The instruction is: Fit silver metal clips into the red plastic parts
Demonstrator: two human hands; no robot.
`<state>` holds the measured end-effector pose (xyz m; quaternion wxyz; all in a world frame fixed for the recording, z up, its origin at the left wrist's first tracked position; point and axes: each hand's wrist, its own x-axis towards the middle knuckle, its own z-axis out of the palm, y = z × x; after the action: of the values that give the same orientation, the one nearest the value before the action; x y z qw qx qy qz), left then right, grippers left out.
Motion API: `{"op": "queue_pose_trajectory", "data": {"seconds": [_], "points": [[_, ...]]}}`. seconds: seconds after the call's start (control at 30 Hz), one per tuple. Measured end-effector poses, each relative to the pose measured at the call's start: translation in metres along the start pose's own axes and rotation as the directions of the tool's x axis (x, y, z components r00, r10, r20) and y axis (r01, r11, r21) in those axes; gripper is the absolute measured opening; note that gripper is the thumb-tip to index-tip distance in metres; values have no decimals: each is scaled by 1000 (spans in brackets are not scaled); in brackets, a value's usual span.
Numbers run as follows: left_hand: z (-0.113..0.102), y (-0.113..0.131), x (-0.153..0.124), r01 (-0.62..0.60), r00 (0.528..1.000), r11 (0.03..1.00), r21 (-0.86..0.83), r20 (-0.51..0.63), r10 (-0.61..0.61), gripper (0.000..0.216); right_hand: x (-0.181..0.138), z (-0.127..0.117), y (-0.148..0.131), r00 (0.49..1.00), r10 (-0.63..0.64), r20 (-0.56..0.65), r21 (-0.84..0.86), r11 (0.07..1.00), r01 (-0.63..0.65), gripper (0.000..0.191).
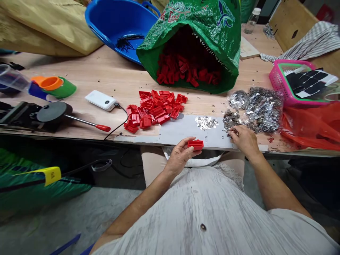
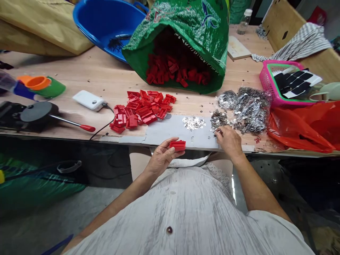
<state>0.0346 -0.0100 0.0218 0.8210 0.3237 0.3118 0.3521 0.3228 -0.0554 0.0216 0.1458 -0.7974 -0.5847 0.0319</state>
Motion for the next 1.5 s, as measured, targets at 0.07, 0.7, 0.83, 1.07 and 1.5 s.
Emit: {"op": "queue_pose_trajectory", "data": {"seconds": [0.07,0.7,0.83,1.07,1.5], "points": [[2,3,-2,14,1000,1000,-18,0,-14,48,4,2,-5,1000,-4,24,-42,999,5,17],[14,1,-11,-434,828,433,790,160,537,32,-31,-29,-84,930,-360,-69,556,761,335,10],[16,3,-12,-489,774,323,810,233,589,31,-34,-20,-94,898,-430,-95,502,758,416,12],[14,-3,-10,-533,734,296,793,259,628,28,-36,-9,-99,872,-472,-132,472,743,474,13],[13,-7,-11,-572,698,234,786,316,643,27,-38,-10,-98,854,-505,-123,463,732,500,13]]}}
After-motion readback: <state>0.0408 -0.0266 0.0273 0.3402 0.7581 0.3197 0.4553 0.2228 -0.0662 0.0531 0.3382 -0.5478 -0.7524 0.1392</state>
